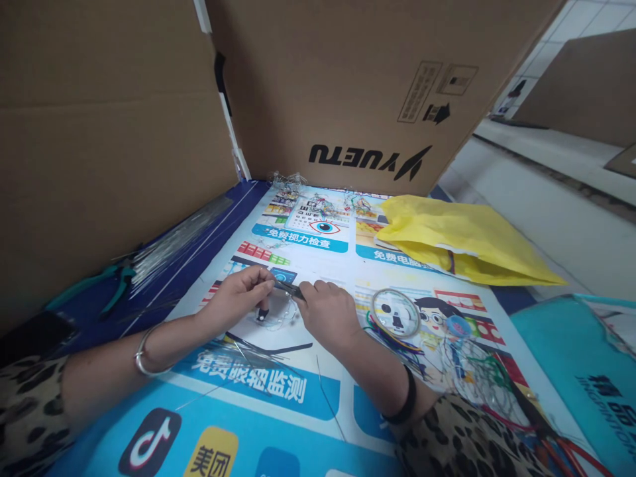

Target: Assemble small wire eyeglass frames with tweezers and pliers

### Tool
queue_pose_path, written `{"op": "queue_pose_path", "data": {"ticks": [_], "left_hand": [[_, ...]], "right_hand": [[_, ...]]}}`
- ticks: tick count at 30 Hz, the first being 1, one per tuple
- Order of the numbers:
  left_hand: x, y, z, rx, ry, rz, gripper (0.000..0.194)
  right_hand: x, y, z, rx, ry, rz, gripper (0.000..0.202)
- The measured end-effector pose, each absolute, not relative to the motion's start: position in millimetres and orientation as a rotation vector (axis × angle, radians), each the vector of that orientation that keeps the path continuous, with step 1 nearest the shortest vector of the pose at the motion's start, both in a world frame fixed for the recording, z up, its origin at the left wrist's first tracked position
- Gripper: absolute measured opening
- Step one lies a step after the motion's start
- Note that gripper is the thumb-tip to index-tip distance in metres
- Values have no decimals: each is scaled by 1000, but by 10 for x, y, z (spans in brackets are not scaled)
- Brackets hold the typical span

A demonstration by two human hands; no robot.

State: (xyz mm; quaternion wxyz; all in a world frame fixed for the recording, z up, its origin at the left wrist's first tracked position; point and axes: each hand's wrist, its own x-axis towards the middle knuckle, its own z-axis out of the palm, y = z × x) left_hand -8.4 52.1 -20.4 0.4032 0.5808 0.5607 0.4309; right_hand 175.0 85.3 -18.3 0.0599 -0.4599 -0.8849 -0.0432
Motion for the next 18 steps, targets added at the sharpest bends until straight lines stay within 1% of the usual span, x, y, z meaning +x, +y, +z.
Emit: {"op": "queue_pose_path", "data": {"ticks": [9, 18], "left_hand": [[-90, 526, -216, 1470, 1372, 1042, 13], [-106, 546, -222, 1520, 1356, 987, 12]], "right_hand": [[1768, 872, -200, -1330, -2669, -117, 24], [1776, 882, -215, -1307, -2662, -121, 20]]}}
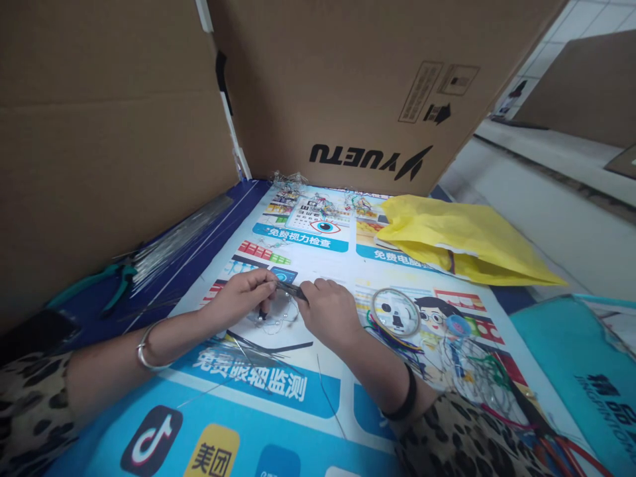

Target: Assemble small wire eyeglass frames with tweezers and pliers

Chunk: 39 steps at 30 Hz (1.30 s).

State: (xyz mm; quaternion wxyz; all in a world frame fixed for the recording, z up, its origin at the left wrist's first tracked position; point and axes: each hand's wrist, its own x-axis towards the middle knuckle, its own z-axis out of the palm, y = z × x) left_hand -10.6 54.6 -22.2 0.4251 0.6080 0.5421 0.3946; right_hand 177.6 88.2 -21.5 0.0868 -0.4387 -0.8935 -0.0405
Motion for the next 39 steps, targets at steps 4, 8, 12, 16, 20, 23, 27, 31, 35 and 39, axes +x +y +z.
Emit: {"op": "queue_pose_path", "data": {"ticks": [4, 8, 12, 16, 20, 23, 27, 31, 35, 39], "left_hand": [[-103, 538, -213, 1534, 1371, 951, 13], [-100, 536, -220, 1543, 1358, 944, 14], [-101, 541, -226, 1566, 1357, 927, 13], [-101, 541, -227, 1571, 1365, 919, 13], [-102, 537, -227, 1580, 1363, 914, 14], [-103, 536, -225, 1576, 1353, 914, 15], [-98, 535, -209, 1579, 1359, 919, 14], [-93, 531, -195, 1586, 1361, 911, 14], [-88, 523, -197, 1548, 1342, 905, 15], [-83, 523, -179, 1384, 1232, 962, 17]], "right_hand": [[1775, 885, -216, -1306, -2676, -138, 17], [1770, 884, -207, -1334, -2690, -138, 16], [1767, 885, -210, -1343, -2695, -141, 16], [1769, 889, -214, -1329, -2702, -148, 16], [1767, 890, -211, -1346, -2713, -141, 16], [1763, 892, -211, -1349, -2713, -135, 16], [1765, 897, -214, -1335, -2716, -131, 16], [1776, 896, -218, -1316, -2712, -139, 16], [1787, 890, -226, -1316, -2701, -138, 16], [1788, 890, -240, -1300, -2654, -85, 18]]}}
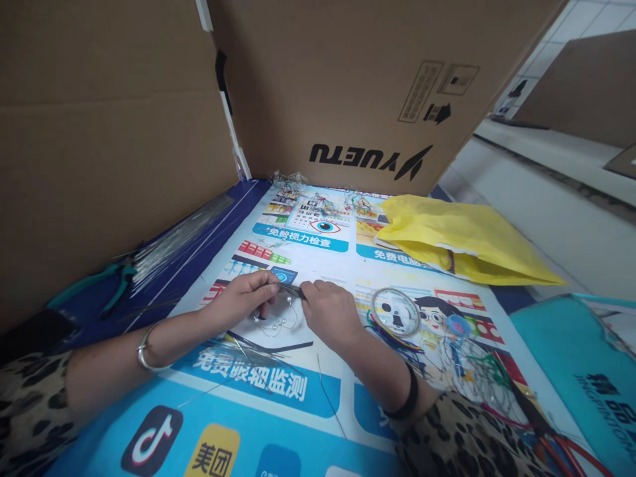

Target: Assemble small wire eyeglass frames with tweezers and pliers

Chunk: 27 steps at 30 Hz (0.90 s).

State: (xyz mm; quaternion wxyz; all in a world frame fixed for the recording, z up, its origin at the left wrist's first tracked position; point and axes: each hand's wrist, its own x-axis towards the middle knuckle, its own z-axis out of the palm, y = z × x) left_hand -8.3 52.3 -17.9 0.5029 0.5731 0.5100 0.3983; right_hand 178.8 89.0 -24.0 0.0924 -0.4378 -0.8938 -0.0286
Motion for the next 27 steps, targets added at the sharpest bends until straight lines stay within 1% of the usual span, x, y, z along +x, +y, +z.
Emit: {"op": "queue_pose_path", "data": {"ticks": [4, 9, 13, 21, 27], "left_hand": [[-86, 536, -158, 1210, 1066, 1017, 22], [-85, 544, -155, 1117, 1033, 971, 25], [-85, 543, -162, 1123, 1060, 978, 23], [-110, 566, -188, 1181, 1165, 1121, 19], [-107, 555, -144, 1302, 1271, 1130, 19]], "right_hand": [[1788, 894, -250, -1291, -2607, -19, 19], [1798, 900, -270, -1266, -2600, 9, 19], [1796, 910, -284, -1257, -2595, 21, 19], [1802, 941, -281, -1290, -2532, 66, 19], [1824, 964, -295, -1265, -2497, 9, 17]]}}
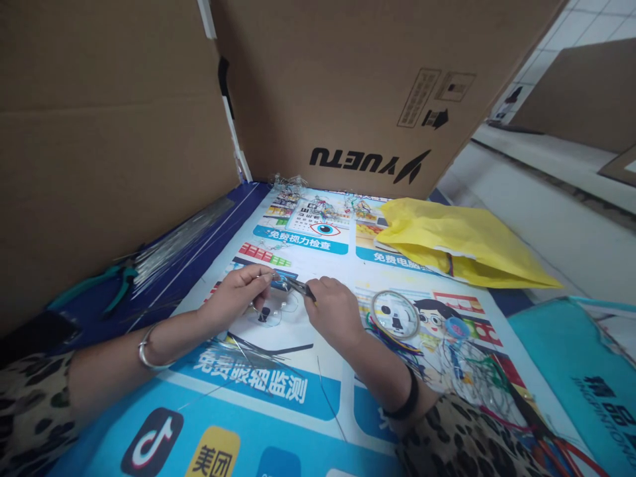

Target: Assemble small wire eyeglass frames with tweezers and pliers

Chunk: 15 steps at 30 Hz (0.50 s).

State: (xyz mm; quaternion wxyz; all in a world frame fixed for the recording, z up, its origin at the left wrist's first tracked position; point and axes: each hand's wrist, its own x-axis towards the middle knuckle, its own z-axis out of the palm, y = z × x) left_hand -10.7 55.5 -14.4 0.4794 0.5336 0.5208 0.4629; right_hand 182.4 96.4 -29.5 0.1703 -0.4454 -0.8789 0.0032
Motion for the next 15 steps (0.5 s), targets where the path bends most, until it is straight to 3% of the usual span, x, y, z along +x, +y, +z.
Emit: {"op": "queue_pose_path", "data": {"ticks": [15], "left_hand": [[-79, 528, -184, 1451, 1376, 1050, 13]], "right_hand": [[1852, 980, -223, -1081, -2524, -503, 14]]}}
